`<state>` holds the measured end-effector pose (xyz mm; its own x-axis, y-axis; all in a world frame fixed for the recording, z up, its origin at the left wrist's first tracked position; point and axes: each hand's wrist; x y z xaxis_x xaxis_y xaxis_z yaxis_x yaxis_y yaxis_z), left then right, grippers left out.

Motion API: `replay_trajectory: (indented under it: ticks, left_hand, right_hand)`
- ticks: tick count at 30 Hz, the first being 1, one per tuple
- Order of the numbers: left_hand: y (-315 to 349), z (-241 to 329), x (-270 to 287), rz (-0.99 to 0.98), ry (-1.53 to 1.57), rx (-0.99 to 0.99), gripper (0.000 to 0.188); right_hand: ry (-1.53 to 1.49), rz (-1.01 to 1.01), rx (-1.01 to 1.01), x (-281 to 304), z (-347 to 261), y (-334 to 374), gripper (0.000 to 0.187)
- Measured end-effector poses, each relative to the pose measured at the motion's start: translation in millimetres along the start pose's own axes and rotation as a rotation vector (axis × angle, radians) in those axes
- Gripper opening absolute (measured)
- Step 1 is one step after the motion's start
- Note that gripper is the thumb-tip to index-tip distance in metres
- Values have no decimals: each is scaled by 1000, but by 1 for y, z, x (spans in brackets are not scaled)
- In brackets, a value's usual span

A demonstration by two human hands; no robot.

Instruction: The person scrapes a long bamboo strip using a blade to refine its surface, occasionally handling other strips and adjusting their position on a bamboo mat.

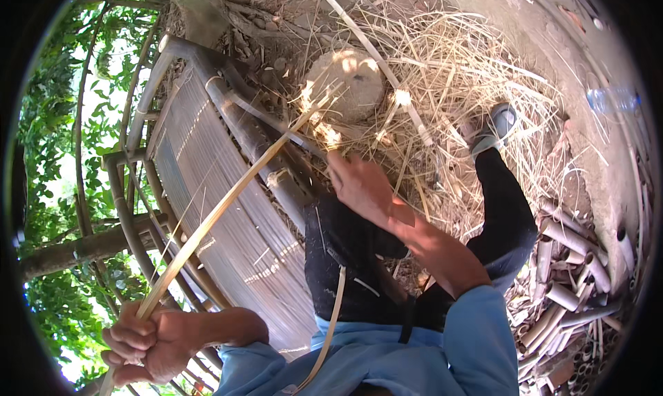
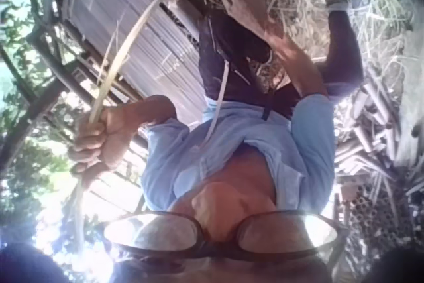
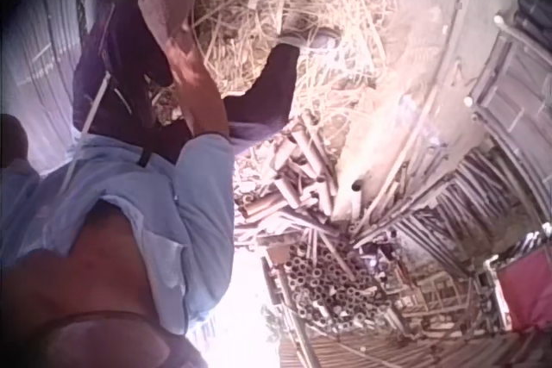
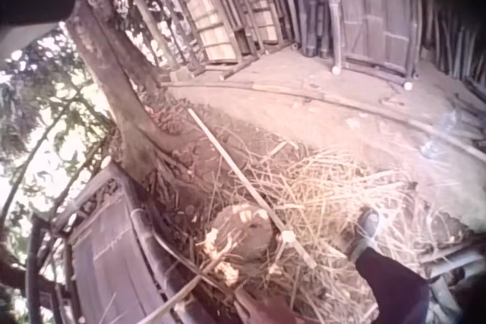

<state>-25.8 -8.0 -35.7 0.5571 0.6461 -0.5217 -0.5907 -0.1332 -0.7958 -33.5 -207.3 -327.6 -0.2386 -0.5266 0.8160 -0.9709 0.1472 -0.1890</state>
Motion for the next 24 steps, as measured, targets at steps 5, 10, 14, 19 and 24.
replay_trajectory:
  ticks: [5, 10, 14, 19, 24]
  left_hand:
    - [-4, -12, 9, 3, -47, -148, 49]
    - [-15, -27, 12, -98, 88, -78, 45]
    - [-26, -21, 15, -119, 83, 58, 44]
    - [-31, 1, 25, -12, -305, -133, 43]
    - [-40, 6, 38, 20, -520, -227, 42]
  right_hand:
    - [43, -128, -34, -52, 35, -9, 10]
    - [180, -161, -191, -140, 134, -21, 16]
    - [-233, 53, -121, -186, 226, 1, 23]
    - [-163, -384, -472, -134, 162, -25, 30]
    - [-29, -6, 21, -98, 77, -15, 25]
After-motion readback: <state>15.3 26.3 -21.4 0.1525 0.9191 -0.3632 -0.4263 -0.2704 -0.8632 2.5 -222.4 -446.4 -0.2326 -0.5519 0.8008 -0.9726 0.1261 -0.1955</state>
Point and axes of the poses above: each hand's wrist, its own y-axis away from the middle knuckle, its own x-axis out of the back of the hand, z = x × y, and after that the axes turned 15 degrees about y, right-handed
